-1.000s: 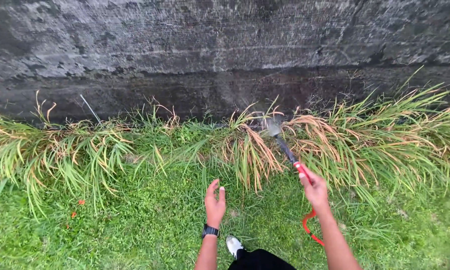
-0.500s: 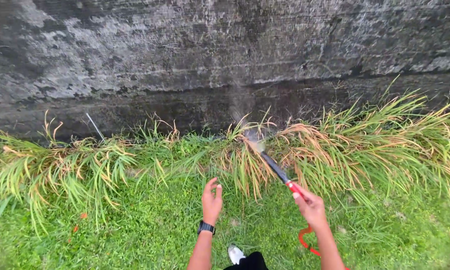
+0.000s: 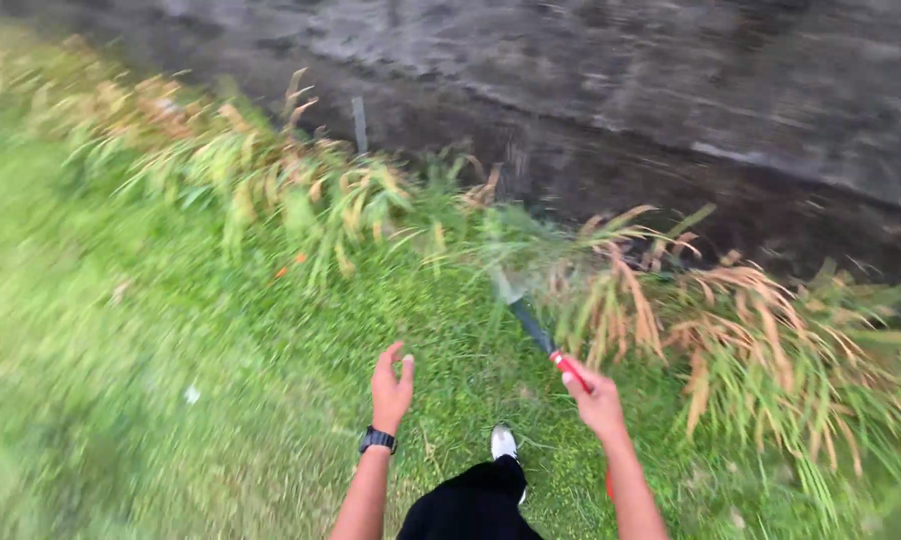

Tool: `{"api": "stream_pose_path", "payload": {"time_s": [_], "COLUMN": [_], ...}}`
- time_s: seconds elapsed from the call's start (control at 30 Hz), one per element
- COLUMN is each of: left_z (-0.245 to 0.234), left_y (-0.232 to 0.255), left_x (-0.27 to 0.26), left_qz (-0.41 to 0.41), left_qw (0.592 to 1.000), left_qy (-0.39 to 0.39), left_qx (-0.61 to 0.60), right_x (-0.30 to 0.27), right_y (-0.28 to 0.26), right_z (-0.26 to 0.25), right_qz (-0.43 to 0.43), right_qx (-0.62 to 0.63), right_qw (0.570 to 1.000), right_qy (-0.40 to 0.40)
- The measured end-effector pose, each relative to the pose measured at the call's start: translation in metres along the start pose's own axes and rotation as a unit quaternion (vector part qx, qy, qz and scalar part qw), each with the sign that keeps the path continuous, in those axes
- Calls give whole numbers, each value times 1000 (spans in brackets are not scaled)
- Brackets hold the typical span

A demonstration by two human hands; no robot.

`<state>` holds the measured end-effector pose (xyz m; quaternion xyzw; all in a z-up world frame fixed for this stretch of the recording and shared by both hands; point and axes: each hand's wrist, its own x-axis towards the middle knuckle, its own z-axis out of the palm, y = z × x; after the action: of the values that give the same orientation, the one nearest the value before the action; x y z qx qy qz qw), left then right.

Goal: Water the grass and plants along the wall using a hose.

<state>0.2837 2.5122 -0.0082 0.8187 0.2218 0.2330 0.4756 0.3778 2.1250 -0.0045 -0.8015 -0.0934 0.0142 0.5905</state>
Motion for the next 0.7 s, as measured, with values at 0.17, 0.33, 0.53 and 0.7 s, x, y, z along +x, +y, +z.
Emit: {"api": "stream_pose_path", "payload": {"time_s": [0.17,0.33,0.53,0.7], "left_z": [-98,-152,-192,-249], "left_y": [-37,-31,-46,-95], "left_x": [-38,-47,-7,42], "left_qz": [-33,-55,-28,-14], "left_qw": [995,992,991,990], "left_qy": [81,109,126,138], "left_qx": [45,43,39,13], "right_x": [-25,-43,-10,44], "right_y": [-31,-56,-61,-66], "right_z": [77,133,202,290], "right_qz": [55,87,63,89], "right_qx": [14,-13,14,42], "right_qw": [998,991,993,994], "right_qy": [-15,-104,-99,52]}}
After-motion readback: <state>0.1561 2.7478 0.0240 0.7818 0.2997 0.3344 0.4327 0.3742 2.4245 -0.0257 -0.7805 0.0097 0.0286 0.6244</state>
